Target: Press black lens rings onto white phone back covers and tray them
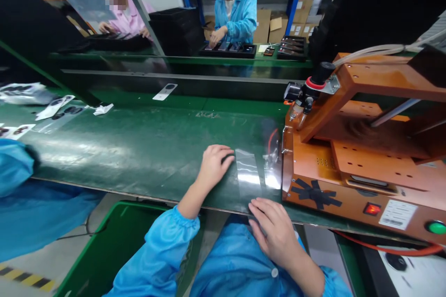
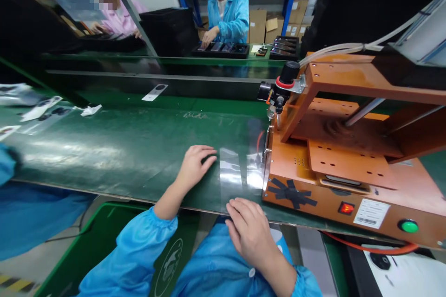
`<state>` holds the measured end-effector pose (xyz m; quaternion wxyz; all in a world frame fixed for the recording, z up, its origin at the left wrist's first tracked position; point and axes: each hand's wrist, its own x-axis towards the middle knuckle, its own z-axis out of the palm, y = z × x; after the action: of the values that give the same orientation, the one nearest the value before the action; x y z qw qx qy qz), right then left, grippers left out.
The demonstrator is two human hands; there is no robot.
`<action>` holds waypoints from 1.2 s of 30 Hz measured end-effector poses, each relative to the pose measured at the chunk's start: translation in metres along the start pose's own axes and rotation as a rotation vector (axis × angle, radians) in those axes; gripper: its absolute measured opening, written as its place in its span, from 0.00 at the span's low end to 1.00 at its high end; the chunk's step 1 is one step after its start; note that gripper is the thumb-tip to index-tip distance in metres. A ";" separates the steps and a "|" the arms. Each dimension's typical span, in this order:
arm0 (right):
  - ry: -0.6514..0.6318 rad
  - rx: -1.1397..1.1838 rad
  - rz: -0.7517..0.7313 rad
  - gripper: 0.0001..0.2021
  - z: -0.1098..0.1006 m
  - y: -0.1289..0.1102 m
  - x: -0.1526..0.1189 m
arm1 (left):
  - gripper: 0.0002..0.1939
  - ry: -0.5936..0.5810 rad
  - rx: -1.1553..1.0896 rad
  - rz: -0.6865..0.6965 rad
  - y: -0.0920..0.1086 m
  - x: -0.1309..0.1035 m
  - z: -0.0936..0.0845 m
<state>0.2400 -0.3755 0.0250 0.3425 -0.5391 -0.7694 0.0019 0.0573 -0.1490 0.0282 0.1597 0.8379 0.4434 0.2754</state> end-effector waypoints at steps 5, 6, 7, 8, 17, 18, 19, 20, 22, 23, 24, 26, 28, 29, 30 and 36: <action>0.009 -0.092 0.045 0.08 -0.003 0.014 0.060 | 0.18 -0.095 -0.028 0.019 0.020 0.001 0.033; -0.007 -0.137 0.051 0.08 -0.002 0.019 0.075 | 0.18 -0.096 -0.033 0.013 0.019 0.002 0.035; -0.028 -0.188 0.059 0.08 -0.001 0.024 0.090 | 0.17 -0.092 -0.038 0.008 0.017 0.002 0.036; -0.059 -0.243 0.071 0.09 0.001 0.029 0.105 | 0.16 -0.087 -0.043 0.003 0.016 0.002 0.036; -0.292 -0.457 0.028 0.09 0.027 0.050 0.152 | 0.07 -0.055 -0.082 -0.002 0.014 0.002 0.033; -0.288 -0.461 0.028 0.09 0.029 0.050 0.151 | 0.06 -0.054 -0.083 -0.004 0.014 0.003 0.033; -0.284 -0.465 0.028 0.09 0.030 0.049 0.150 | 0.06 -0.054 -0.082 -0.007 0.013 0.003 0.033; -0.280 -0.470 0.028 0.09 0.031 0.049 0.149 | 0.06 -0.055 -0.080 -0.010 0.013 0.004 0.033; -0.270 -0.479 0.023 0.08 0.032 0.050 0.149 | 0.06 -0.065 -0.069 -0.009 0.013 0.004 0.033; -0.257 -0.483 0.021 0.08 0.032 0.050 0.149 | 0.06 -0.072 -0.062 -0.004 0.014 0.004 0.032; -0.236 -0.487 0.016 0.08 0.032 0.050 0.149 | 0.08 -0.081 -0.054 0.006 0.016 0.003 0.031; -0.168 -0.494 0.016 0.06 0.027 0.048 0.143 | 0.15 -0.101 -0.043 0.041 0.020 0.000 0.028; -0.053 -0.488 0.029 0.05 0.019 0.042 0.128 | 0.26 -0.120 -0.030 0.097 0.025 -0.004 0.025; 0.025 -0.475 0.025 0.04 0.015 0.037 0.117 | 0.31 -0.130 -0.022 0.128 0.027 -0.006 0.024; 0.111 -0.452 0.013 0.04 0.010 0.032 0.103 | 0.34 -0.141 -0.013 0.156 0.028 -0.007 0.024; 0.388 -0.078 -0.189 0.11 0.008 0.019 0.024 | 0.40 -0.209 0.015 0.209 0.028 0.000 0.019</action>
<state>0.2472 -0.3443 0.0238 0.4616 -0.4676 -0.7359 -0.1636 0.0872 -0.1644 0.0272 0.1693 0.9046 0.3369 0.1987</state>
